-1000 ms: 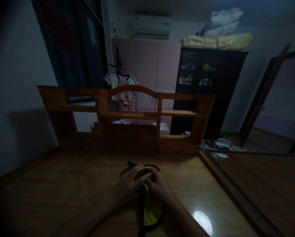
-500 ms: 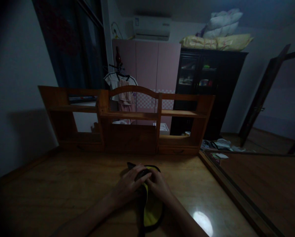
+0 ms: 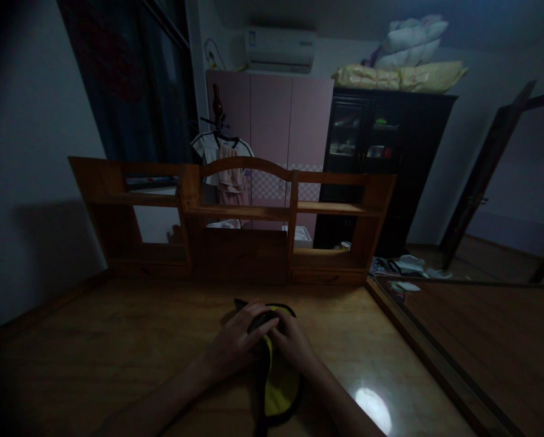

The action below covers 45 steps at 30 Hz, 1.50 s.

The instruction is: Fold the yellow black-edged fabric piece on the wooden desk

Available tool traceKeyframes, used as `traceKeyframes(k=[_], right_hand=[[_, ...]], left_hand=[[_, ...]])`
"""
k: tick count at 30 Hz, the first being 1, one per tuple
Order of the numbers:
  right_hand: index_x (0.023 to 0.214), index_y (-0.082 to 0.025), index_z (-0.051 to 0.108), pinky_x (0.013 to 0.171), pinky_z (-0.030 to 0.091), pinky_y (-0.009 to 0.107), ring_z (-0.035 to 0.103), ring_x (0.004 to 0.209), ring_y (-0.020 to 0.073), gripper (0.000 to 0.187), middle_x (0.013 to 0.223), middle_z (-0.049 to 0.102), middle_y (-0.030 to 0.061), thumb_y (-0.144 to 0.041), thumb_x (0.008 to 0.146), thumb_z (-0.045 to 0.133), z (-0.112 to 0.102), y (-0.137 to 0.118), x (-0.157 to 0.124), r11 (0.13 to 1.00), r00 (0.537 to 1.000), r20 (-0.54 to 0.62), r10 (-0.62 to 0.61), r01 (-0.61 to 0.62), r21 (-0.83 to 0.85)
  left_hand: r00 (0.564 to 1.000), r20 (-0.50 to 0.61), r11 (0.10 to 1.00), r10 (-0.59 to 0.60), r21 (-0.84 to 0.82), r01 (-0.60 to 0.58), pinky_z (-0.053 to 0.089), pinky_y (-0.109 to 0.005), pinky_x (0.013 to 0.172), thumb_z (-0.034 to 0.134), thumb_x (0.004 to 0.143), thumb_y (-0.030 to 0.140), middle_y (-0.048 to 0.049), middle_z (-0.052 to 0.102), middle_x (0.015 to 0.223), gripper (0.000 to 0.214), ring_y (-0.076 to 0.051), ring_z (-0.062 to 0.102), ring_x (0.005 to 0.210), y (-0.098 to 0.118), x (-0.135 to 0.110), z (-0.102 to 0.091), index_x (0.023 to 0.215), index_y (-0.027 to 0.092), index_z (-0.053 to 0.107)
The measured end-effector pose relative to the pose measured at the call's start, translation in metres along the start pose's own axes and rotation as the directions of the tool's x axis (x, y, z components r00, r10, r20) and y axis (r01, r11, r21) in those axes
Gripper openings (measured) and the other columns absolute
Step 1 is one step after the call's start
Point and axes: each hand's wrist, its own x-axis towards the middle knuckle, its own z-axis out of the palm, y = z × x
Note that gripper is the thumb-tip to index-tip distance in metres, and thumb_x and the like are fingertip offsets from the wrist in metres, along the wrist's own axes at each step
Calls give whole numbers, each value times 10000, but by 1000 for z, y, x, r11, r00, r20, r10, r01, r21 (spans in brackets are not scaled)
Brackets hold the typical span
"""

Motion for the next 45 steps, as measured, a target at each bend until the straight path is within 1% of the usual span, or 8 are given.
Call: traceKeyframes(k=[6,11,17,23,30,35,38,45], right_hand=[[1119,-195,650,886,502,375,659,1012,253,263,1102,713,83,-263,871,594,-1,-4,0,999,1000,-4,-11,11,32],[1085,-193,658,850,511,375,671,955,250,239,1049,725,79,-271,866,602,-1,-3,0,1000,1000,-2,-2,2,3],[1056,-176,661,822,502,353,664,939,248,213,1021,721,79,-257,867,606,-2,-4,0,1000,1000,-2,-3,3,-6],[1063,-185,653,837,502,356,661,946,242,212,1029,717,75,-259,873,595,1,1,0,1000,1000,-1,1,-1,3],[1212,-218,607,948,476,385,630,1064,243,352,1147,688,78,-219,861,582,2,-1,-1,999,1000,18,-2,1,43],[1176,-200,633,924,494,395,646,1031,248,310,1121,698,87,-224,876,557,1,-2,-1,999,999,47,4,-6,50],[1189,-199,627,931,490,398,648,1028,248,318,1083,707,84,-215,881,554,1,0,-1,999,999,46,-14,12,37],[1187,-204,613,910,498,404,645,1018,251,304,1113,695,93,-238,894,539,5,7,-3,997,998,-3,-63,63,-33]], left_hand=[[1000,6,1000,-5,-7,5,418,-522,1057,654,741,109,-120,428,1368,759,-310,399,1308,-1,0,2,1426,251,362],[1000,6,1000,-6,-17,6,430,-515,1048,652,727,102,-123,433,1365,773,-307,407,1301,-1,0,1,1428,250,361],[1000,21,1000,-15,-19,15,412,-508,1066,675,693,85,-124,419,1373,802,-309,402,1302,0,-1,3,1420,242,374],[1000,15,1000,-8,-22,8,402,-511,1075,658,704,79,-121,426,1359,785,-304,407,1296,-1,-1,3,1418,239,375],[999,-40,1000,18,-16,-19,413,-491,1070,593,754,47,-115,404,1372,716,-293,388,1311,1,-1,3,1409,256,394],[1000,-19,1000,19,-14,-19,402,-496,1076,589,739,37,-121,383,1382,739,-294,371,1317,0,-2,6,1419,244,387],[1000,-13,1000,21,-18,-21,401,-499,1075,589,729,35,-121,384,1379,748,-294,372,1315,0,-3,6,1419,241,385],[1000,3,1000,15,-27,-15,399,-500,1077,617,719,46,-114,384,1384,768,-296,368,1318,-1,-1,6,1418,258,381]])
